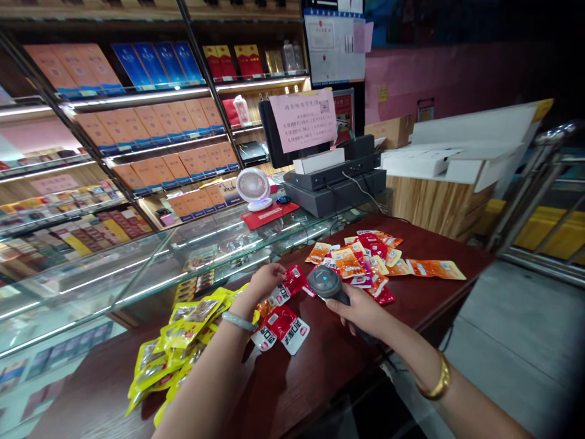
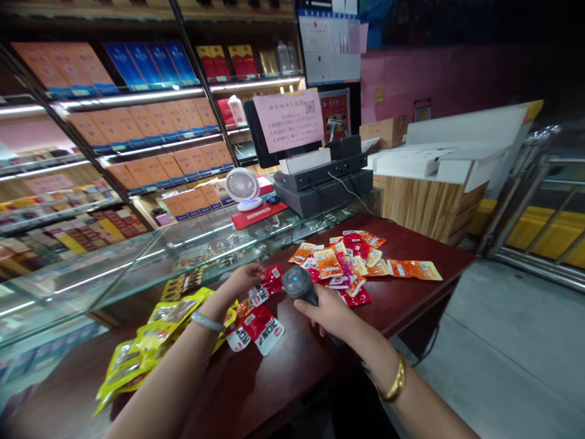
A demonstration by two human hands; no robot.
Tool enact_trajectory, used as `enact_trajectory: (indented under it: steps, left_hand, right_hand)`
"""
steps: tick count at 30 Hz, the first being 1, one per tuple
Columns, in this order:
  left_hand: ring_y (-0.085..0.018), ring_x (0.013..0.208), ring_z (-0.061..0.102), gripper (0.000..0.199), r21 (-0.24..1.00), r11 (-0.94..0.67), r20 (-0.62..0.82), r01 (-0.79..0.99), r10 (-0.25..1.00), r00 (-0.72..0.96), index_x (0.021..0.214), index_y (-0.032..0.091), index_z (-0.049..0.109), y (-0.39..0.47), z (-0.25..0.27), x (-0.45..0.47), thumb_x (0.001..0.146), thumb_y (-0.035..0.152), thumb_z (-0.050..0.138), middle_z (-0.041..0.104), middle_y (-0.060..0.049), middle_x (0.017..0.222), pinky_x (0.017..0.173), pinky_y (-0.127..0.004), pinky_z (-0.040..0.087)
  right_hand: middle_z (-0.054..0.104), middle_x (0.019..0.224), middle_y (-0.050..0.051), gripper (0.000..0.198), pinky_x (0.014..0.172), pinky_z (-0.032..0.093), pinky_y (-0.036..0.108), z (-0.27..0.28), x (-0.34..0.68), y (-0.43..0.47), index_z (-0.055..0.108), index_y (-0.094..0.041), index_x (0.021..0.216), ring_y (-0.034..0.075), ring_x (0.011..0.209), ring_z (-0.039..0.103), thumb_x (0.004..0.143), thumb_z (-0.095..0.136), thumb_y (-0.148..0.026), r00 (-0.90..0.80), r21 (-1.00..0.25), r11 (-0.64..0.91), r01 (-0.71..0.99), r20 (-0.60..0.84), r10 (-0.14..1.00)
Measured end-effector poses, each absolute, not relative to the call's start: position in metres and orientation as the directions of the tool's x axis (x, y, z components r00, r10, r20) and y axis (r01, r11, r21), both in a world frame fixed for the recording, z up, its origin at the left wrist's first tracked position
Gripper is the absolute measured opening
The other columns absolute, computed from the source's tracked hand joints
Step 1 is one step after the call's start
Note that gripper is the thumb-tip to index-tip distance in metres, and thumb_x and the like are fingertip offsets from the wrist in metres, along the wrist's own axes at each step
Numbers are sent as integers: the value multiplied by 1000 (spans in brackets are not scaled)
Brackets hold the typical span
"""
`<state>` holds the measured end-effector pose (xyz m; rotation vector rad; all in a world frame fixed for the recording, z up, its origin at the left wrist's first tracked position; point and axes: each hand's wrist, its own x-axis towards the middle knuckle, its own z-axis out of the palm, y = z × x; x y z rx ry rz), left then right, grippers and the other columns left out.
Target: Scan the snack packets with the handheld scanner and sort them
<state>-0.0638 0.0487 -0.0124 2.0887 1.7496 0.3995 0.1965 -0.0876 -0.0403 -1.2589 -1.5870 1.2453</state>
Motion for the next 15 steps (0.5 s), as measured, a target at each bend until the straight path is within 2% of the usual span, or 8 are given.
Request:
enact_trajectory:
  steps: [3, 10, 15]
  left_hand:
    - [-16, 73, 63, 22, 615, -207, 16, 761, 968, 250, 92, 20, 70, 48, -15, -47, 75, 34, 66, 71, -2, 78, 66, -25, 49]
    - [-15, 70, 62, 22, 729, -243, 29, 640, 945, 325, 87, 17, 69, 55, -18, -25, 73, 34, 68, 69, -2, 74, 65, -24, 49]
    - [-13, 66, 60, 26, 884, -203, 13, 422, 911, 413, 93, 12, 68, 59, -25, 13, 74, 31, 69, 68, -3, 74, 65, -24, 49]
  right_hand:
    - [55, 51, -9, 38, 33, 39, 17, -40, 198, -86, 53, -21, 104, 10, 32, 51, 85, 59, -53, -220, -968, 38, 249, -19, 975]
    - [57, 53, -8, 39, 32, 39, 18, -40, 211, -86, 51, -20, 98, 10, 32, 52, 85, 58, -57, -169, -967, 12, 256, -33, 985]
    - [52, 49, -10, 42, 31, 38, 18, -43, 220, -87, 50, -20, 97, 10, 31, 50, 83, 58, -59, -103, -975, 11, 220, -11, 995]
